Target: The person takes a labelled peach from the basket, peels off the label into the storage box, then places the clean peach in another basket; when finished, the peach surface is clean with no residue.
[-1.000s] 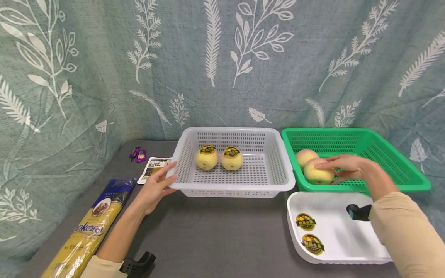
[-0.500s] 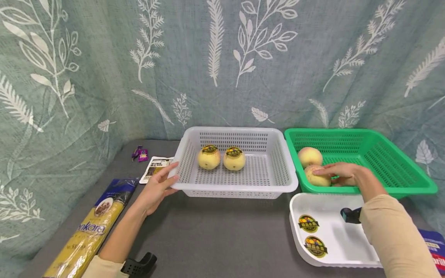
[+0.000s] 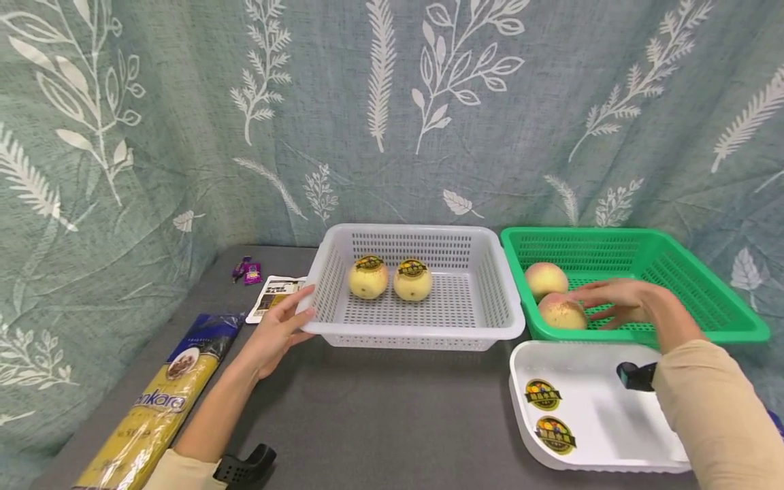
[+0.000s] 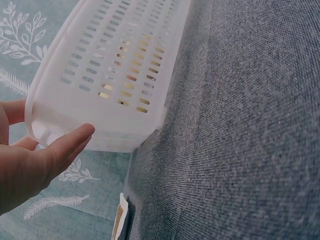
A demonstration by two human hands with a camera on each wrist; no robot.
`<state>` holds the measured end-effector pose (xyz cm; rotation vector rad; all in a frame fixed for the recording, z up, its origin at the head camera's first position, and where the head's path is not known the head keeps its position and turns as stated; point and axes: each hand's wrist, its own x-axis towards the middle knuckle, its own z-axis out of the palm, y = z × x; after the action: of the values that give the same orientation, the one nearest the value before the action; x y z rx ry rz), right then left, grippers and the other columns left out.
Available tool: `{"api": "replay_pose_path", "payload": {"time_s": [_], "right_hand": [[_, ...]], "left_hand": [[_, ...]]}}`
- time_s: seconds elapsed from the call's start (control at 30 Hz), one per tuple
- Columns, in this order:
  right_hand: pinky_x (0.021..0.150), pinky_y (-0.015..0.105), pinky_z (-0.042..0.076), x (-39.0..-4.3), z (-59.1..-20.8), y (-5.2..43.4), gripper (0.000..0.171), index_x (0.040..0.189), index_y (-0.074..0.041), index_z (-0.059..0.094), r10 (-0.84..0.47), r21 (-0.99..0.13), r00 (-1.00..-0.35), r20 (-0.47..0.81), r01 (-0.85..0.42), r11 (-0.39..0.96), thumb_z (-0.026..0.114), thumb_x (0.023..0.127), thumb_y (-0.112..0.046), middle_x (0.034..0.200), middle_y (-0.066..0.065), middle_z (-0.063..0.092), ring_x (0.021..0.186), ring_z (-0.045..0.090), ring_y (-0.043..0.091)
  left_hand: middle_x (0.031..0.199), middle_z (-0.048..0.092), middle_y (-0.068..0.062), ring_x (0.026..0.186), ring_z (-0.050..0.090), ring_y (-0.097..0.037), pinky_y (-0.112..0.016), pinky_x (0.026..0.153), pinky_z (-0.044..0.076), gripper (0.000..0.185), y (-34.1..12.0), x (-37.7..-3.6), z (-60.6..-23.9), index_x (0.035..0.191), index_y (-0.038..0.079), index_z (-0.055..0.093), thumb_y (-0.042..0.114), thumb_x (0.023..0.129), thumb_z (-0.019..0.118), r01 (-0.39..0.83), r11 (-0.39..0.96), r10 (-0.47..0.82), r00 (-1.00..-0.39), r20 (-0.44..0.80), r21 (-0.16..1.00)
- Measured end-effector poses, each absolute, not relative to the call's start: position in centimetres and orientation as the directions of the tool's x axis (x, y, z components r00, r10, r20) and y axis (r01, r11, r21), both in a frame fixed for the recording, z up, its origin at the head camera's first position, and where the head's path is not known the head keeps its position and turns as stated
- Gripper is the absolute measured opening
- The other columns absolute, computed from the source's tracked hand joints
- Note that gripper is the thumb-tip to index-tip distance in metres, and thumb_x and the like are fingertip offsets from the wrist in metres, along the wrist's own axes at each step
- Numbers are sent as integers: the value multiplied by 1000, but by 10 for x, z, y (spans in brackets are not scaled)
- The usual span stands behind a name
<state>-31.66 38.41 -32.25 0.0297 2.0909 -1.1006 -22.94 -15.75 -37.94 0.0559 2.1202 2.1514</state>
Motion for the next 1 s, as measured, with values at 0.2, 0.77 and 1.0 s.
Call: {"api": "replay_pose_path", "payload": {"time_s": [0.2, 0.77, 1.0], "right_hand": [[99, 46, 40, -330, -281, 384, 84, 146, 5, -17, -332, -760, -762, -556, 305, 574, 39, 103, -40, 149, 37, -6, 135, 7, 52], [109, 49, 26, -389, -257, 231, 67, 153, -6, 10, -491, -959, -832, -258, 161, 231, 45, 102, -31, 154, 23, 14, 138, 22, 38], [104, 51, 33, -407, -297, 176, 62, 151, -3, 16, -460, -932, -827, -324, 195, 306, 45, 103, -29, 150, 24, 23, 136, 25, 38]], "left_hand": [[148, 31, -23, 126, 40, -41, -47, 98, 42, 52, -157, -230, -380, 150, 4, 26, 5, 101, 44, -63, 0, 115, -991, -62, 998], [148, 31, -22, 126, 41, -41, -49, 98, 41, 52, -161, -229, -380, 150, 5, 26, 4, 101, 44, -65, 8, 96, -993, -66, 998], [147, 32, -25, 124, 42, -41, -48, 97, 42, 51, -160, -228, -379, 149, 3, 27, 3, 101, 44, -46, 4, 95, -994, -47, 999]]}}
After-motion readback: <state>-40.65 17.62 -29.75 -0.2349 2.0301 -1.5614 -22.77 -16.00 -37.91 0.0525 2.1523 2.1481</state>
